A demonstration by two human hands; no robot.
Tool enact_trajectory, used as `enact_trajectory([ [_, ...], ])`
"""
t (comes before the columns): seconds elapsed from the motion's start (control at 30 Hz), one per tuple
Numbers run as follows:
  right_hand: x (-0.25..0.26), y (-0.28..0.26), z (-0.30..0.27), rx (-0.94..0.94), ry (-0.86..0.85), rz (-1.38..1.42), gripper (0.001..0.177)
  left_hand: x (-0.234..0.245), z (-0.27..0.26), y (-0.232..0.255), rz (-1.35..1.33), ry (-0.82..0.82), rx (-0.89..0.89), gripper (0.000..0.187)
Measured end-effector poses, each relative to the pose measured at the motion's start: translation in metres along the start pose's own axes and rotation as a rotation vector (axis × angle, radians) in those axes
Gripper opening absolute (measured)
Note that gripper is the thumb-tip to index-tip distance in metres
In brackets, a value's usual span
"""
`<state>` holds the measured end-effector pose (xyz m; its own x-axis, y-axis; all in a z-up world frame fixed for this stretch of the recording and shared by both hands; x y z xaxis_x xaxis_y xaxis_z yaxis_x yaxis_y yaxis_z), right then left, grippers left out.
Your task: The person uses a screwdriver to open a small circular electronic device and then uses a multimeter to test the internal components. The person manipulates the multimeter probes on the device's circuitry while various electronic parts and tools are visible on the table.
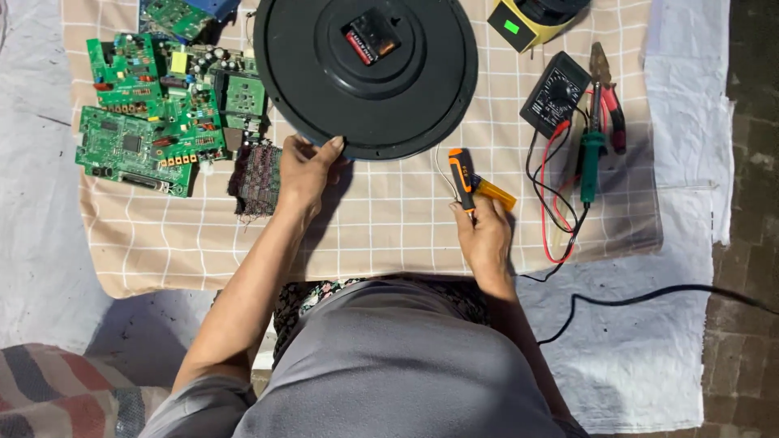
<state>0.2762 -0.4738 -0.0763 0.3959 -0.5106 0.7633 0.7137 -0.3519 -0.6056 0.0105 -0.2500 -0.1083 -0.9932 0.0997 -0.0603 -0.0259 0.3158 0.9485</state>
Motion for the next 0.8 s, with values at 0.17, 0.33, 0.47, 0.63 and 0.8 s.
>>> enact_trajectory([
  [0.17,-0.006,0.019,0.009,0.031,0.051,-0.044,0.012,-0.004,-0.034,0.005,-0.088,0.052,-0.013,0.048],
  [0.33,-0.006,0.064,0.027,0.063,0.105,-0.138,0.010,0.004,-0.064,-0.012,-0.156,0.090,0.052,0.046],
  [0.47,0.009,0.124,0.052,-0.039,0.175,-0.219,0.020,0.002,-0.075,-0.030,-0.240,0.076,0.116,0.043],
  [0.63,0.017,0.121,0.058,-0.103,0.255,-0.220,0.028,-0.017,-0.116,0.005,-0.291,0.052,0.198,0.038],
  [0.8,0.018,0.131,0.051,-0.141,0.291,-0.161,0.031,-0.025,-0.139,-0.011,-0.334,0.000,0.278,0.032],
])
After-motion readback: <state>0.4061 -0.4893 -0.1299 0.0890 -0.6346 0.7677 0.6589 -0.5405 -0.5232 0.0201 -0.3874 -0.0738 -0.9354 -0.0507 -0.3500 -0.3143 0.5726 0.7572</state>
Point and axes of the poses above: each hand's wrist, its own z-axis towards the middle knuckle, its own x-axis out of the back of the hand, y = z × x, the point moved 7 cm from there along z, towards the middle knuckle, and after that the axes turned 2 degrees about -x, right-handed, at the moved point
